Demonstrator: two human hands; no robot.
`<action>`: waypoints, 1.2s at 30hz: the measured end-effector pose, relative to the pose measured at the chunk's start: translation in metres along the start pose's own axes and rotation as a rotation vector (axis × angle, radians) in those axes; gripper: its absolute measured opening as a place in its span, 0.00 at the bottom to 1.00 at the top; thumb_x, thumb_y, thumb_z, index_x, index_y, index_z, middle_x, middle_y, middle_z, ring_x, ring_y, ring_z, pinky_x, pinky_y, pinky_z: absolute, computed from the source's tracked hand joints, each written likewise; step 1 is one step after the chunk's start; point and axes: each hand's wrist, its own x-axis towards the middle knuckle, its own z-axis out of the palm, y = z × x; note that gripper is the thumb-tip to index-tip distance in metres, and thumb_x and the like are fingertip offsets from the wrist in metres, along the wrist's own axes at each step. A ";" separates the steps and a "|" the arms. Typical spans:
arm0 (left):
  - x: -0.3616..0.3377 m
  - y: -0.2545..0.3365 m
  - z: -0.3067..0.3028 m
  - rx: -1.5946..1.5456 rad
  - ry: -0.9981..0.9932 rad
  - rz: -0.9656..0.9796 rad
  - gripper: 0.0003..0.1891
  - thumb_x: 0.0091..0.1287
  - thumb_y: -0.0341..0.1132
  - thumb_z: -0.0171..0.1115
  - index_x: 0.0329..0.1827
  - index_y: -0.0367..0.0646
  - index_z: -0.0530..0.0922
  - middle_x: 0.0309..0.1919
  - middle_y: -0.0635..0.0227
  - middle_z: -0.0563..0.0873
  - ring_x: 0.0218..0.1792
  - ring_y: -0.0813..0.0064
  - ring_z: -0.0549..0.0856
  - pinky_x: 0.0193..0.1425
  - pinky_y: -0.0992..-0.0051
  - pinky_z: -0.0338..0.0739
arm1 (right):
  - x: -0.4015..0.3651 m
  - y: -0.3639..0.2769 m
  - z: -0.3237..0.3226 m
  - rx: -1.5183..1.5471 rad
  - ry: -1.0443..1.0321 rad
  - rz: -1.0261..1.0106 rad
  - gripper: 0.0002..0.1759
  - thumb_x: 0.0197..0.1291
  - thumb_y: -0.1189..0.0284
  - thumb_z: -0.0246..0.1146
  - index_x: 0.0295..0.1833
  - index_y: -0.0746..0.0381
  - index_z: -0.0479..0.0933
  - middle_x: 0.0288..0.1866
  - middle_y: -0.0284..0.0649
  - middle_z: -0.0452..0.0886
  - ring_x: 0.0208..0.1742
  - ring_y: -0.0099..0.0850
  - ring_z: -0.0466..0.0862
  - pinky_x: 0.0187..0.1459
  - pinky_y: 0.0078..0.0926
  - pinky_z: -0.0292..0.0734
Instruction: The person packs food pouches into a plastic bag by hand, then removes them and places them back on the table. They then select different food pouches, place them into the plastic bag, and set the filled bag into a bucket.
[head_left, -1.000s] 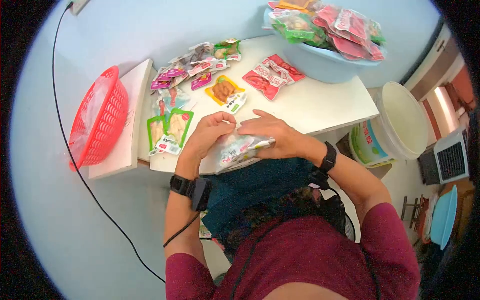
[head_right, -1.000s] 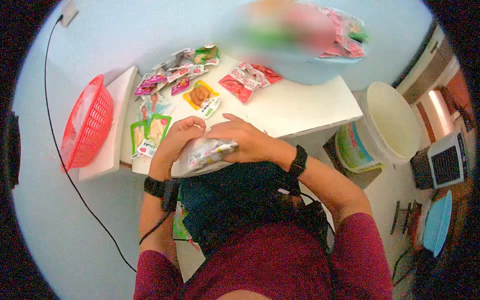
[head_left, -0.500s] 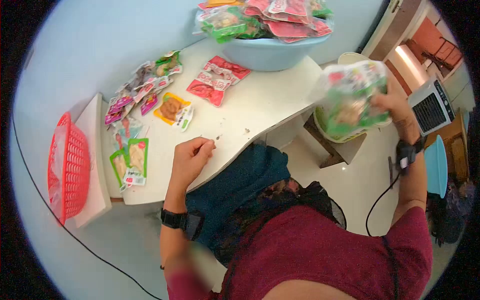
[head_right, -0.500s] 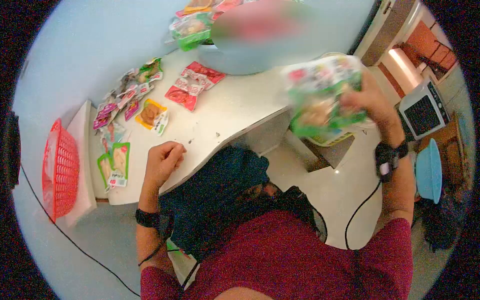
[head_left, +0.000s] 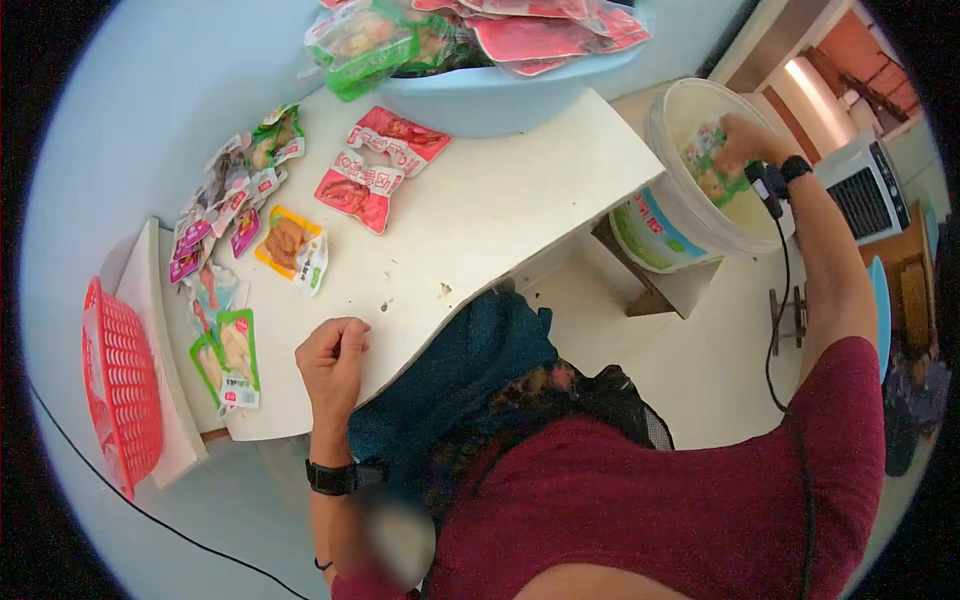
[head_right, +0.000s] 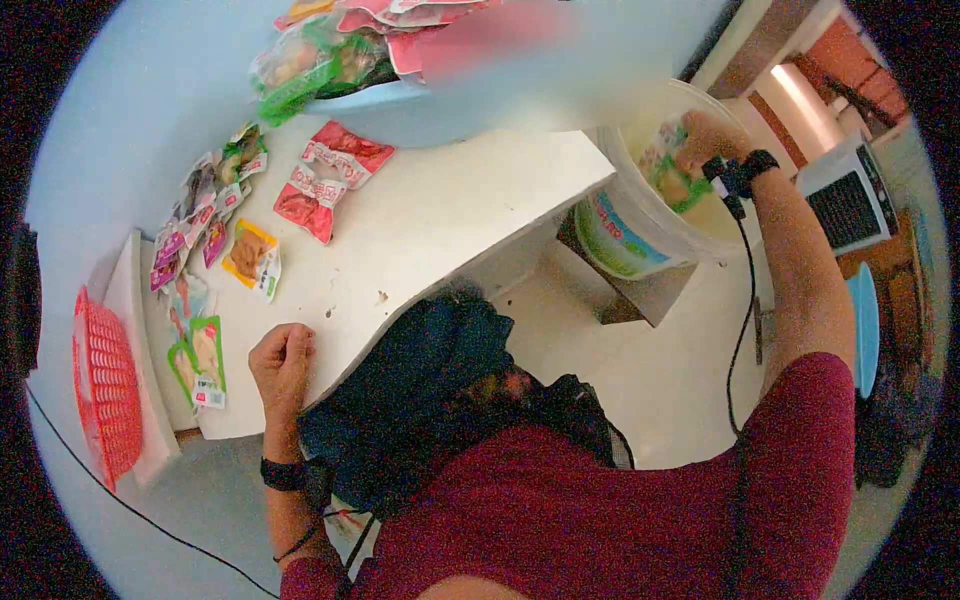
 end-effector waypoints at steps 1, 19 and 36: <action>0.000 0.000 -0.001 -0.004 -0.005 -0.013 0.08 0.68 0.29 0.61 0.32 0.34 0.82 0.24 0.70 0.83 0.26 0.83 0.79 0.31 0.82 0.73 | 0.015 0.006 0.014 0.066 0.000 -0.072 0.22 0.30 0.65 0.72 0.27 0.74 0.79 0.23 0.49 0.83 0.24 0.31 0.82 0.27 0.34 0.77; 0.008 0.010 -0.003 0.102 0.013 -0.019 0.06 0.64 0.29 0.64 0.31 0.36 0.82 0.22 0.66 0.83 0.22 0.78 0.80 0.28 0.77 0.73 | 0.082 0.049 0.136 -0.120 -0.550 -0.082 0.23 0.45 0.61 0.66 0.47 0.64 0.82 0.43 0.52 0.86 0.44 0.44 0.85 0.45 0.43 0.78; 0.009 0.006 0.000 0.125 0.016 -0.005 0.08 0.66 0.31 0.64 0.29 0.36 0.83 0.21 0.68 0.83 0.22 0.79 0.80 0.28 0.77 0.73 | 0.093 0.108 0.169 -0.081 -0.471 -0.027 0.21 0.57 0.59 0.61 0.49 0.62 0.82 0.48 0.50 0.85 0.49 0.47 0.84 0.49 0.42 0.78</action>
